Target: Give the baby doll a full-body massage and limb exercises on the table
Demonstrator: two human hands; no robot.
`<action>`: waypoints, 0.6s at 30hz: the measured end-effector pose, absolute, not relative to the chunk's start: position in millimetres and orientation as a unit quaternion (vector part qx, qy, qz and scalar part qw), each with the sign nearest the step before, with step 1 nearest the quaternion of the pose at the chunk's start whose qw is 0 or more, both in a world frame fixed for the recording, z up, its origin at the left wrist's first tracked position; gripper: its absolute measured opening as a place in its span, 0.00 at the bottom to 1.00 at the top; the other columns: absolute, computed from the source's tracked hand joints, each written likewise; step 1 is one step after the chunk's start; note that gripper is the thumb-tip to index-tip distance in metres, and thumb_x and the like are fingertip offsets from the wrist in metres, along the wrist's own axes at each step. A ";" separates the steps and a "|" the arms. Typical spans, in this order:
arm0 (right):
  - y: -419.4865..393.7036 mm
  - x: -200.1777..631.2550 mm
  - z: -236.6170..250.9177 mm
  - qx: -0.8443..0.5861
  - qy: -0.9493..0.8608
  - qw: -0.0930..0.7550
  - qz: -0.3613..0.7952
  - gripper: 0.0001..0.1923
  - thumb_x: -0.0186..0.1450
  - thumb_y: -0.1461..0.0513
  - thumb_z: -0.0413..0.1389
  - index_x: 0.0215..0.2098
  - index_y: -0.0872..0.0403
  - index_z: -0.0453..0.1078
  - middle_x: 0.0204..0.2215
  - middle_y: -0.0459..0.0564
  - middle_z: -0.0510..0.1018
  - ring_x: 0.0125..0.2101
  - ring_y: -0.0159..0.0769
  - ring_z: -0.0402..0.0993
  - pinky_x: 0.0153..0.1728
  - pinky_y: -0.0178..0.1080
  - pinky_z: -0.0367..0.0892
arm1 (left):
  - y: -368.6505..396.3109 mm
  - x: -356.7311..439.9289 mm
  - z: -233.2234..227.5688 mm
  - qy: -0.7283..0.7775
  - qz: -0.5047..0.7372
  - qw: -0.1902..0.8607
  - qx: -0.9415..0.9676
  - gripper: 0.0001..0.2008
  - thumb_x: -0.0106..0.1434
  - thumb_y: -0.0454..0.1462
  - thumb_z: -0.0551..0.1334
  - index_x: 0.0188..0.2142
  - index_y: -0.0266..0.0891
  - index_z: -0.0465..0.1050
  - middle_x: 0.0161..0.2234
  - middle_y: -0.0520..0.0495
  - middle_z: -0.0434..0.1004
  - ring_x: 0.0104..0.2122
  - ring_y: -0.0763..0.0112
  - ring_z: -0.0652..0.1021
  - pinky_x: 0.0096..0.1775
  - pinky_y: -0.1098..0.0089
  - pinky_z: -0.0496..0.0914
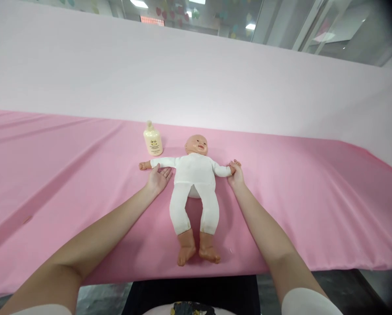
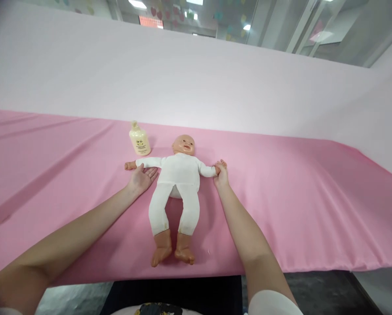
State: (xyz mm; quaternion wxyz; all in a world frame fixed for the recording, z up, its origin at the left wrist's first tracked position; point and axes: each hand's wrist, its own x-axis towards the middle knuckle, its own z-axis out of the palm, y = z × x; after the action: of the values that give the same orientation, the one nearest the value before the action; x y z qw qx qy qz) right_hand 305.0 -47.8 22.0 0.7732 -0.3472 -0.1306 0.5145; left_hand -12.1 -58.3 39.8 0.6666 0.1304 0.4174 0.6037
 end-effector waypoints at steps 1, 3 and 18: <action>-47.6 304.9 22.6 -0.353 -0.129 0.769 0.517 0.16 0.54 0.69 0.60 0.39 0.51 0.65 0.24 0.34 0.73 0.22 0.23 0.70 0.30 0.29 0.71 | -55.1 -14.9 39.9 0.417 0.604 0.668 0.128 0.15 0.68 0.44 0.56 0.51 0.42 0.69 0.50 0.39 0.74 0.54 0.64 0.75 0.55 0.66 0.71; -47.1 304.4 23.5 -0.362 -0.136 0.759 0.523 0.11 0.56 0.67 0.60 0.36 0.52 0.65 0.21 0.34 0.71 0.21 0.23 0.69 0.28 0.29 0.71 | -50.6 -20.9 40.7 0.407 0.614 0.664 0.128 0.13 0.68 0.44 0.58 0.49 0.43 0.69 0.49 0.40 0.75 0.53 0.65 0.76 0.55 0.65 0.71; -46.2 312.6 14.3 -0.337 -0.181 0.771 0.508 0.08 0.57 0.67 0.58 0.29 0.52 0.63 0.21 0.37 0.68 0.22 0.26 0.68 0.30 0.32 0.72 | -44.4 -37.5 39.2 0.328 0.640 0.668 0.193 0.16 0.55 0.20 0.53 0.36 0.36 0.73 0.38 0.46 0.80 0.43 0.71 0.80 0.53 0.71 0.72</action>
State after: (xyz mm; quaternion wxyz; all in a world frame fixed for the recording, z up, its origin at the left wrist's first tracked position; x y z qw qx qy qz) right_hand 312.6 -46.2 14.3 0.7715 -0.3373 -0.1815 0.5080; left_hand -37.5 -44.4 39.2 0.6675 0.1925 0.3283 0.6400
